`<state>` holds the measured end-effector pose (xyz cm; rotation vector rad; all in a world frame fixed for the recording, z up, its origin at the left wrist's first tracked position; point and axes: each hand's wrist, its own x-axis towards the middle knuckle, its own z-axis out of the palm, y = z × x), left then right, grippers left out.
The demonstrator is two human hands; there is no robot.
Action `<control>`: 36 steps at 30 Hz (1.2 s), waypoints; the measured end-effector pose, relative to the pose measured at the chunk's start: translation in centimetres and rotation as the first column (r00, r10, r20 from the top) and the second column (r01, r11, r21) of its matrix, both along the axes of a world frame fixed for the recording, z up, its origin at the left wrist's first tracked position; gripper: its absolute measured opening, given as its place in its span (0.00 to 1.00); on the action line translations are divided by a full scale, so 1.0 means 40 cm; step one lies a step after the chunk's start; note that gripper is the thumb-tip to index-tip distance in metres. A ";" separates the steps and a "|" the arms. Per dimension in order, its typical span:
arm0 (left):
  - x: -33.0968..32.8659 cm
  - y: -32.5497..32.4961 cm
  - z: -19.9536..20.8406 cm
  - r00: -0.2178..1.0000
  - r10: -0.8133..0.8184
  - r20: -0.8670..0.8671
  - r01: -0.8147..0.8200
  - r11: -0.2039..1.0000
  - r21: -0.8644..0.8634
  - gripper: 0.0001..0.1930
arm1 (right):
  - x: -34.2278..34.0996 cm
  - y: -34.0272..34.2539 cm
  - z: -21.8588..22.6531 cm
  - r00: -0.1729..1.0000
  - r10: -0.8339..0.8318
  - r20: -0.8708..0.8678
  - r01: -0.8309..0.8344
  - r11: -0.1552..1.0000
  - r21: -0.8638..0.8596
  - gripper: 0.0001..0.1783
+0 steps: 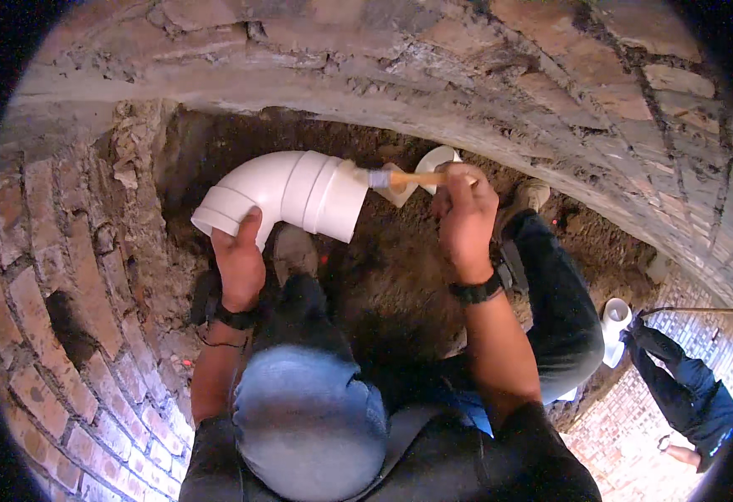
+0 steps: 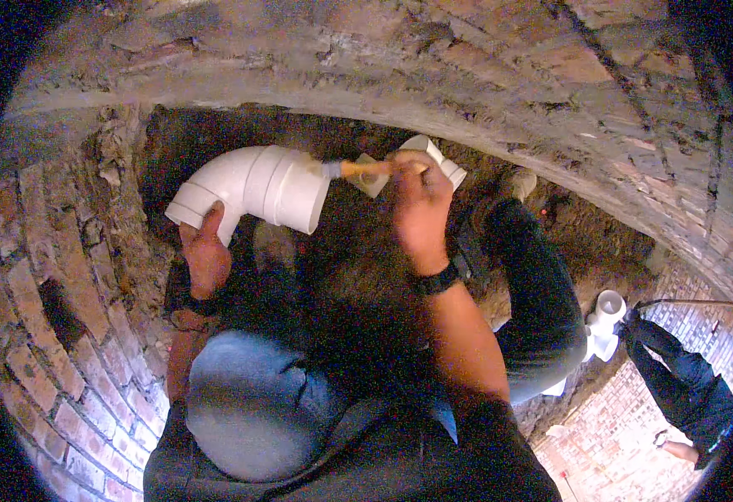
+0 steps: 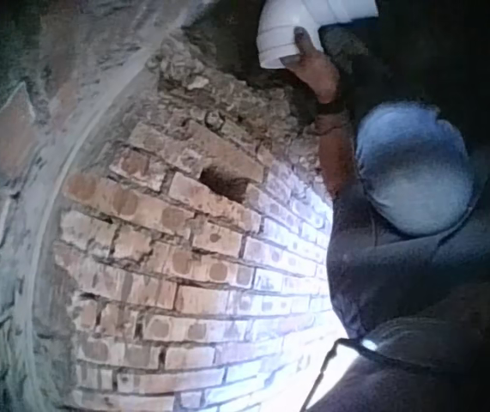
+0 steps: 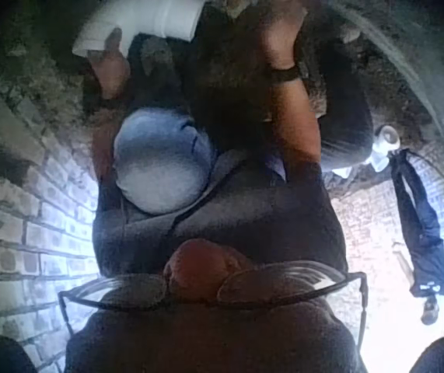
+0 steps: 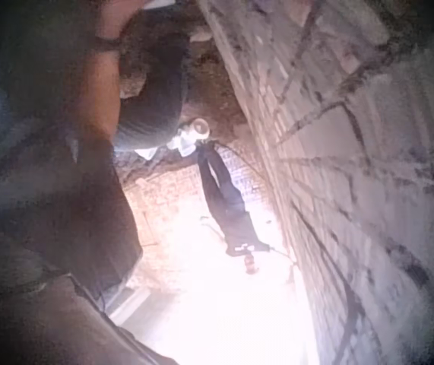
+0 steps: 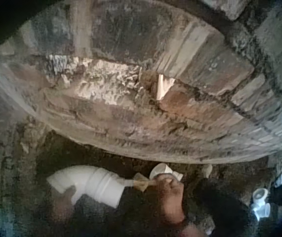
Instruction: The person applies adhesive using a brush to a PVC elbow and another pipe segment, joins them together by hand, and continues to fit more pipe sections into the arrangement inside a brick-lined trench.
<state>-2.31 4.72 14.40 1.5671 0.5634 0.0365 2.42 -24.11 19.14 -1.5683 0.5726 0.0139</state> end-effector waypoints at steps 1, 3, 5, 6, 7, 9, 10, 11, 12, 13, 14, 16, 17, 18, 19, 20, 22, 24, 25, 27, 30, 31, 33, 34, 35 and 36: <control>0.003 0.002 0.002 1.000 0.000 0.007 0.000 1.000 0.005 0.18 | -0.012 0.015 0.025 0.989 0.139 0.054 -0.128 0.977 -0.171 0.08; 0.013 -0.001 0.007 1.000 0.026 0.013 -0.026 1.000 -0.017 0.19 | -0.046 0.041 0.064 0.920 0.358 0.158 -0.269 0.873 -0.407 0.07; 0.018 -0.011 0.011 0.997 0.071 -0.009 -0.071 0.996 -0.062 0.19 | -0.054 0.066 0.105 0.885 0.443 0.143 -0.345 0.831 -0.436 0.07; 0.024 -0.021 0.018 0.993 0.113 -0.036 -0.116 0.987 -0.107 0.20 | -0.047 0.049 0.082 0.879 0.409 0.245 -0.264 0.846 -0.464 0.08; 0.024 -0.025 0.025 0.993 0.110 -0.035 -0.113 0.987 -0.113 0.20 | -0.034 0.035 0.068 0.880 0.408 0.245 -0.261 0.844 -0.469 0.08; 0.028 -0.020 0.048 0.996 0.033 -0.084 -0.035 0.999 -0.028 0.19 | 0.002 0.017 0.050 0.979 0.158 0.125 -0.109 0.937 -0.333 0.10; 0.027 -0.021 0.048 0.996 0.032 -0.080 -0.034 0.999 -0.027 0.19 | 0.024 0.017 0.043 0.996 0.067 0.067 -0.052 0.977 -0.209 0.11; 0.023 -0.023 0.043 0.997 0.062 -0.053 -0.066 0.995 -0.081 0.18 | 0.023 0.014 0.040 0.995 0.066 0.069 -0.051 0.977 -0.209 0.11; 0.020 -0.026 0.043 0.995 0.097 -0.030 -0.100 0.986 -0.133 0.18 | 0.021 0.012 0.036 0.992 0.101 0.075 -0.078 0.962 -0.261 0.10; 0.023 -0.030 0.038 0.994 0.101 -0.032 -0.105 0.986 -0.130 0.18 | 0.017 0.012 0.033 0.988 0.136 0.078 -0.105 0.944 -0.313 0.10; 0.031 -0.039 0.030 0.995 0.095 -0.025 -0.097 0.991 -0.091 0.17 | 0.006 0.012 0.034 0.987 0.140 0.075 -0.110 0.944 -0.311 0.10; 0.039 -0.024 0.035 0.995 0.096 -0.027 -0.096 0.995 -0.022 0.17 | -0.029 0.049 0.064 0.900 0.334 0.281 -0.187 0.876 -0.444 0.11; 0.044 -0.017 0.037 0.991 0.119 -0.057 -0.122 0.991 -0.050 0.16 | -0.050 0.065 0.066 0.900 0.335 0.278 -0.193 0.880 -0.434 0.11; 0.050 -0.018 0.033 0.987 0.138 -0.085 -0.146 0.985 -0.088 0.16 | -0.068 0.076 0.070 0.881 0.374 0.290 -0.207 0.856 -0.473 0.10; 0.050 -0.014 0.021 0.986 0.139 -0.087 -0.147 0.985 -0.087 0.16 | -0.085 0.083 0.076 0.860 0.412 0.300 -0.220 0.831 -0.510 0.09; 0.046 -0.007 0.004 0.980 0.163 -0.112 -0.179 0.971 -0.155 0.15 | -0.109 0.079 0.065 0.912 0.357 0.202 -0.236 0.860 -0.452 0.08; 0.045 -0.007 -0.008 0.973 0.184 -0.140 -0.211 0.952 -0.221 0.15 | -0.136 0.072 0.041 0.931 0.317 0.180 -0.222 0.885 -0.410 0.09; 0.046 -0.008 -0.012 0.941 0.258 -0.218 -0.311 0.913 -0.264 0.14 | -0.142 0.072 0.029 0.947 0.279 0.159 -0.205 0.906 -0.370 0.09; 0.041 -0.001 -0.019 0.942 0.258 -0.216 -0.311 0.912 -0.267 0.14 | -0.136 0.076 0.027 0.942 0.268 0.203 -0.171 0.902 -0.397 0.09; 0.014 0.038 -0.052 0.994 -0.045 -0.101 0.071 0.959 0.274 0.15 | -0.134 0.085 0.016 0.932 0.261 0.253 -0.139 0.899 -0.416 0.10; -0.015 0.103 -0.157 0.996 -0.063 -0.069 0.074 0.981 0.181 0.22 | -0.146 0.081 -0.035 0.999 0.032 0.037 -0.028 0.994 -0.110 0.09; 0.013 0.073 -0.113 0.995 -0.073 -0.066 0.083 0.983 0.163 0.22 | -0.149 0.049 -0.063 0.998 -0.049 -0.030 0.047 0.997 -0.060 0.09; 0.050 0.047 -0.011 0.947 0.181 -0.263 -0.303 0.773 -0.557 0.24 | -0.146 0.011 -0.112 0.987 -0.130 -0.097 0.129 0.991 -0.014 0.09; 0.049 0.052 -0.005 0.958 0.168 -0.232 -0.273 0.785 -0.557 0.25 | -0.129 0.005 -0.127 0.974 -0.173 -0.150 0.186 0.979 0.080 0.09; 0.046 0.045 0.002 0.959 0.165 -0.229 -0.269 0.783 -0.561 0.25 | -0.111 -0.002 -0.142 0.956 -0.209 -0.205 0.245 0.954 0.171 0.10; 0.045 0.038 0.026 0.956 0.179 -0.232 -0.275 0.823 -0.497 0.23 | -0.084 0.009 -0.132 0.956 -0.182 -0.232 0.219 0.965 0.146 0.11</control>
